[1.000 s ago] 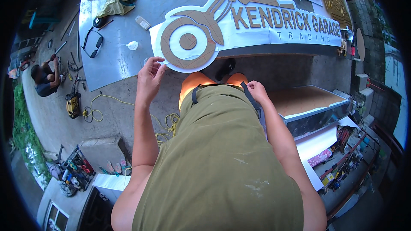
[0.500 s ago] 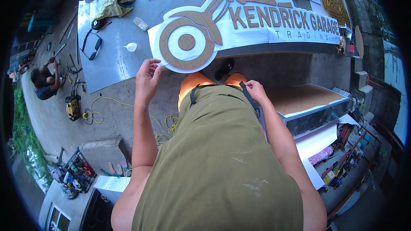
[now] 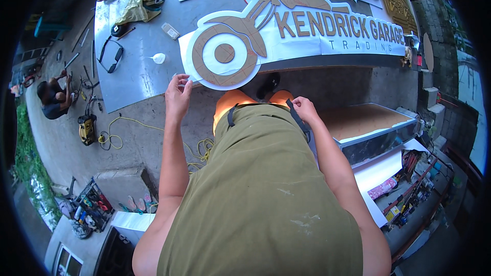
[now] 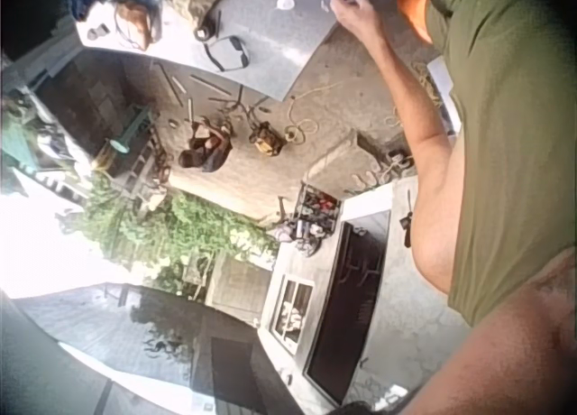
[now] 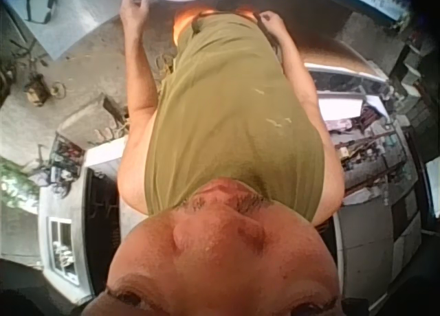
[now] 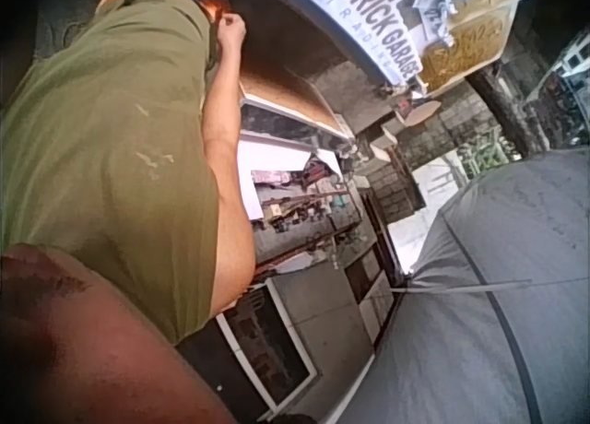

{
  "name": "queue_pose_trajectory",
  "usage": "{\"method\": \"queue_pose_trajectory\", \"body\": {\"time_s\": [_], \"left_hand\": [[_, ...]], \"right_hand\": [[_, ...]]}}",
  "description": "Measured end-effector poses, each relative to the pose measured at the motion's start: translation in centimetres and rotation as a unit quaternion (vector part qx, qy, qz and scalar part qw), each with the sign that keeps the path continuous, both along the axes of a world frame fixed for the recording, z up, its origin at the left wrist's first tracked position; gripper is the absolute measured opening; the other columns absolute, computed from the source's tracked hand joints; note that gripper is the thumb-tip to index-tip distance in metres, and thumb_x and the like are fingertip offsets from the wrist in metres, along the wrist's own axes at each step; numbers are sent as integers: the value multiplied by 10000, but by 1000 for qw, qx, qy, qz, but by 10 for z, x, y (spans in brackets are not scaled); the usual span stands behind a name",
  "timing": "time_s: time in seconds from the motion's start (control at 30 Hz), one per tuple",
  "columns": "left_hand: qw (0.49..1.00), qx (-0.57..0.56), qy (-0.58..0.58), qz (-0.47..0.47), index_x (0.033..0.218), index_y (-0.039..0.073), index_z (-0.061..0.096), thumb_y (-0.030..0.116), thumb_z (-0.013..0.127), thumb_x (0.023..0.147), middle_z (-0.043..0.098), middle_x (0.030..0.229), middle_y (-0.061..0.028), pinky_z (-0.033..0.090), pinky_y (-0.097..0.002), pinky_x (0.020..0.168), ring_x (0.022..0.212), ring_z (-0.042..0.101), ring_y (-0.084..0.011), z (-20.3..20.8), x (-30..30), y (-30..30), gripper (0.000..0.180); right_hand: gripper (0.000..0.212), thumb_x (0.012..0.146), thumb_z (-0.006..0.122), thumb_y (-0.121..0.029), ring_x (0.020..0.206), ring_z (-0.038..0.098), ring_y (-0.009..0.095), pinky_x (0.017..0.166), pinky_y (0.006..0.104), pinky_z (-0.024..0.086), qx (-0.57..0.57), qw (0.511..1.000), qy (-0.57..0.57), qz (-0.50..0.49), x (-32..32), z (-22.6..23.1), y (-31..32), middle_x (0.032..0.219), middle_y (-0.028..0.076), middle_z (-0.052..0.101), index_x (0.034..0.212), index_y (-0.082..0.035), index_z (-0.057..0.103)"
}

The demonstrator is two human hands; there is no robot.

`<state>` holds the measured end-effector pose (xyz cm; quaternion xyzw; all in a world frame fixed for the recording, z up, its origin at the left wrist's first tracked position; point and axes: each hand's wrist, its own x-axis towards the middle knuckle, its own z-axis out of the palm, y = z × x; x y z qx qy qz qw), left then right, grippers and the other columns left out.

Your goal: Assembling a garage sign by gluing wooden letters and logo components onto a base.

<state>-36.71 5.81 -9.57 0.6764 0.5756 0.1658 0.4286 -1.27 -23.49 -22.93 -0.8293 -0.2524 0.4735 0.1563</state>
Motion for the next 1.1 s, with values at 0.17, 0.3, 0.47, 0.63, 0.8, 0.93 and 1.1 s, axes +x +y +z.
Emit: {"method": "queue_pose_trajectory", "body": {"time_s": [0.17, 0.3, 0.47, 0.63, 0.8, 0.93, 1.1], "left_hand": [[1000, -2, 3, 0, 1167, -2, 680, 160, 701, 977, 694, 978, -131, 571, -370, 769, 811, 698, -211, -10, -2, 1, 250], [1000, -4, 11, -3, 1168, 0, 680, 162, 703, 975, 696, 984, -130, 573, -369, 776, 809, 693, -208, -12, -3, 2, 253], [1000, 0, 19, -9, 1169, 1, 681, 160, 705, 972, 697, 984, -127, 573, -366, 774, 807, 691, -204, -14, -3, 2, 254], [1000, 5, 15, -7, 1164, 0, 680, 159, 703, 972, 692, 969, -121, 572, -364, 769, 795, 687, -202, -15, -1, 1, 250], [1000, 3, 16, -4, 1160, 0, 681, 157, 703, 973, 691, 967, -121, 571, -362, 768, 793, 684, -198, -17, -3, 1, 245], [1000, 5, 14, -1, 1158, 3, 682, 157, 705, 971, 692, 966, -119, 570, -359, 768, 793, 684, -196, -20, -4, 0, 243], [1000, 6, 14, -1, 1158, 5, 682, 155, 708, 968, 693, 967, -120, 572, -361, 772, 798, 688, -200, -20, -3, -1, 243]], "right_hand": [[237, 950, 736, -223, 743, 729, 173, 644, 355, 589, 12, 1000, 2, -2, 0, 0, 0, 893, 94, 773, 1082, -27, 746], [238, 952, 737, -226, 742, 730, 176, 644, 355, 588, 5, 1000, 2, -10, 0, -1, -3, 907, 98, 774, 1083, -28, 746], [249, 950, 743, -239, 784, 735, 180, 690, 348, 593, -2, 1000, -1, -6, -2, 6, 2, 918, 106, 774, 1086, -30, 748], [261, 946, 747, -249, 806, 740, 183, 711, 346, 594, -9, 1000, -3, -7, -1, 5, 1, 928, 107, 779, 1085, -28, 749], [258, 943, 746, -246, 823, 742, 184, 755, 351, 595, -9, 1000, 0, -12, 0, 5, 1, 935, 113, 784, 1079, -26, 753], [245, 937, 749, -236, 835, 743, 182, 795, 348, 589, -2, 1000, -6, -12, 0, 4, 1, 925, 114, 784, 1062, -25, 760], [229, 935, 749, -218, 833, 741, 183, 804, 347, 586, 4, 1000, -2, -13, 1, 4, 0, 918, 111, 781, 1054, -22, 761]]}}
